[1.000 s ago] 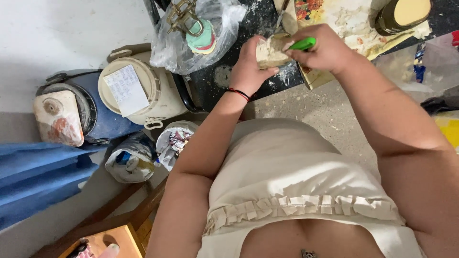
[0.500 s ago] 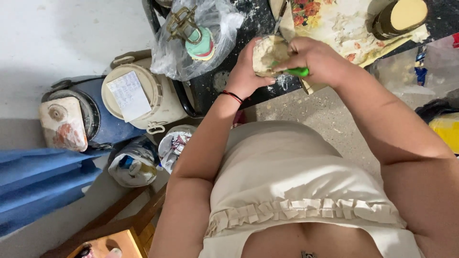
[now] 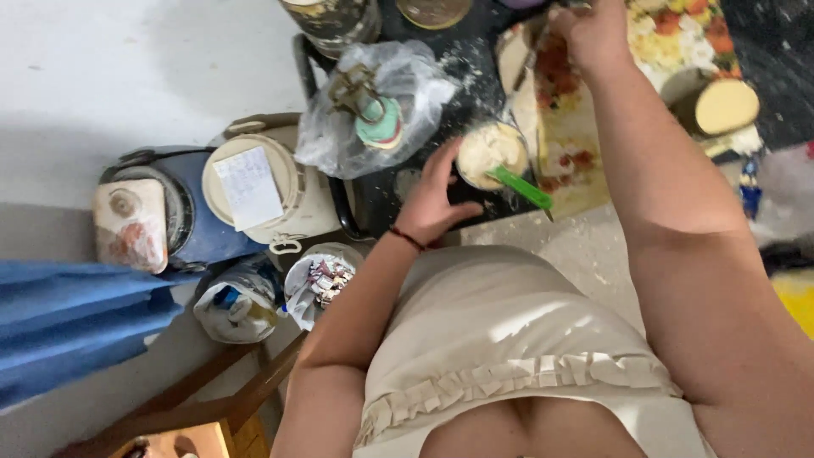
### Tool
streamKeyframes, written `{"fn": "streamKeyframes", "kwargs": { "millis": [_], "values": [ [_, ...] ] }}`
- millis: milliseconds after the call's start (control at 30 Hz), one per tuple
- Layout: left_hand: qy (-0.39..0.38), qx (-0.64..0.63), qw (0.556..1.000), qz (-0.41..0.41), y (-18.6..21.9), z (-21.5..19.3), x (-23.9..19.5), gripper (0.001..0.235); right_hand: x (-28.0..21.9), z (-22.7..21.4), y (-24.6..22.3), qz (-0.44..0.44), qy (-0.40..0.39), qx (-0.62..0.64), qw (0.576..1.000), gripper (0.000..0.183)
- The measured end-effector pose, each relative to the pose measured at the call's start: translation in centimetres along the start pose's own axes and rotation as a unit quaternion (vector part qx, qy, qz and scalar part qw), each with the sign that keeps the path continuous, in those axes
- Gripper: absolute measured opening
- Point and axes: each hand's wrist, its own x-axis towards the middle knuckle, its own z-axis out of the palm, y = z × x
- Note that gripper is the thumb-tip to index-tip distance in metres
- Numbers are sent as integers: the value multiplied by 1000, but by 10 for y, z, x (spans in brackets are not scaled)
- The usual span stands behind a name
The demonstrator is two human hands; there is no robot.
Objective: The person mixes a yellow dough-like substance in a metal bowl using a green spatula. They repeatedly scoop the mixture into a small metal mold, press it down, and then empty the mold back into the bowl. The person also adds a white powder from a container and pours water from a purple bowl into the mixture while continuing to stir.
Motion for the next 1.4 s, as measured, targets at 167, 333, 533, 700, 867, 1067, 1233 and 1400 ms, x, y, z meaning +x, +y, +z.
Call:
{"fn": "streamKeyframes", "kwargs": {
  "millis": [167, 333, 533, 700, 867, 1067, 1233, 1400],
  "values": [
    [10, -65, 998, 13, 10, -6, -27, 101, 35, 21, 27, -7, -40, -28, 999, 25],
    [26, -18, 995, -97, 16, -12, -39, 92, 26, 28, 19, -10, 27, 57, 998, 23],
    [-3, -22, 995, -97, 11, -2, -36, 87, -25, -33, -55, -115, -5, 18, 993, 28],
    [-39, -56, 995, -73, 27, 3, -31, 96, -95, -80, -99, -27, -77, -4, 997, 29],
    [-39, 12, 998, -43, 20, 12, -27, 116, -149, -93, -153, -13, -113, -18, 993, 27],
    [-6, 52, 999, -4, 0, 21, -21, 90, -177, -96, -150, -55, -101, -98, 988, 43],
    [-33, 38, 999, 7, 5, 25, -32, 114, -187, -99, -143, -123, -77, -171, 975, 39],
    [-32, 35, 998, 49, -8, 33, -36, 107, -191, -97, -143, -140, -66, -190, 970, 35]
  ]
}}
